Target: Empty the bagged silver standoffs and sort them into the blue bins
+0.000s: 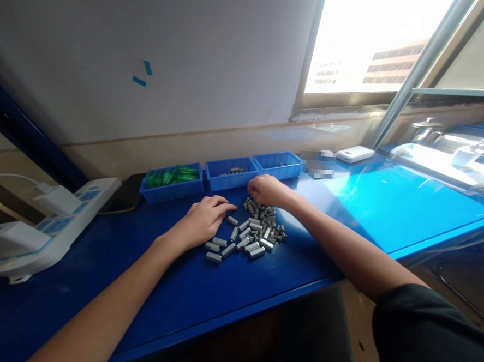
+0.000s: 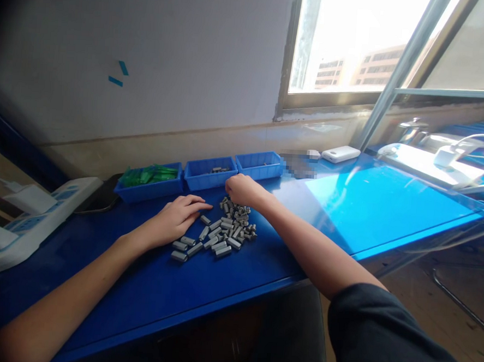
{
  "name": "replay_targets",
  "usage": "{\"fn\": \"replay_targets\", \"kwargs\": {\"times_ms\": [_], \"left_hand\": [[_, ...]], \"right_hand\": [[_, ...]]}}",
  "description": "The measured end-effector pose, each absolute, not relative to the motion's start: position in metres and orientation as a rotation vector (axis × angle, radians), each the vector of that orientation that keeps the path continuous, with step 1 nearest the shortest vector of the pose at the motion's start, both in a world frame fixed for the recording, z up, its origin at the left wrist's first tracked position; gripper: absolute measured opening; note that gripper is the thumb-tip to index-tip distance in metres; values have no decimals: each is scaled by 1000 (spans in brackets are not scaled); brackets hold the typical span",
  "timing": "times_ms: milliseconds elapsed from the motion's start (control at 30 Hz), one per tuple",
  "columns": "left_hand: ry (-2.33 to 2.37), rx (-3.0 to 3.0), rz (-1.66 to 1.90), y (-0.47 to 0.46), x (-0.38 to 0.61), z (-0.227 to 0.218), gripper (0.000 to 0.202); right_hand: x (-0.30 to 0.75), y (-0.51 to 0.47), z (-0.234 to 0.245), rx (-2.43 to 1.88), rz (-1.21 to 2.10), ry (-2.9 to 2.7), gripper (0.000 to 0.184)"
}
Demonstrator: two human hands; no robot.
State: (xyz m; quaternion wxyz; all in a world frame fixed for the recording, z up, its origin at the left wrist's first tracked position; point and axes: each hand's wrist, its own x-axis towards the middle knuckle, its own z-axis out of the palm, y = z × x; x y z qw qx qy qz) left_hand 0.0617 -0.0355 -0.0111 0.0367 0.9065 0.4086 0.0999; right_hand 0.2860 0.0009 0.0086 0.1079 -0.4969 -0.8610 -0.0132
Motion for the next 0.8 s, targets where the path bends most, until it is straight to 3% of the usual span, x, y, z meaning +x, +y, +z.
{"fn": "replay_targets", "kwargs": {"times_ms": [167, 333, 467, 667, 800], "left_hand": [[1259, 2773, 336, -35, 62, -13, 37], [1251, 2761, 314, -38, 62, -10, 38], [1242, 2765, 312, -38, 62, -10, 38], [1238, 2787, 314, -36, 61, -12, 37], [1241, 2784, 294, -37, 61, -11, 38]], "right_hand": [[293, -3, 31, -1098, -286, -2144, 21], [323, 3, 43, -1413, -529, -1720, 24], [319, -1, 35, -1657, -350, -1967, 24], [275, -21, 20, -1630, -45, -2510, 43], [265, -22, 14, -1541, 33, -2614, 27]]}}
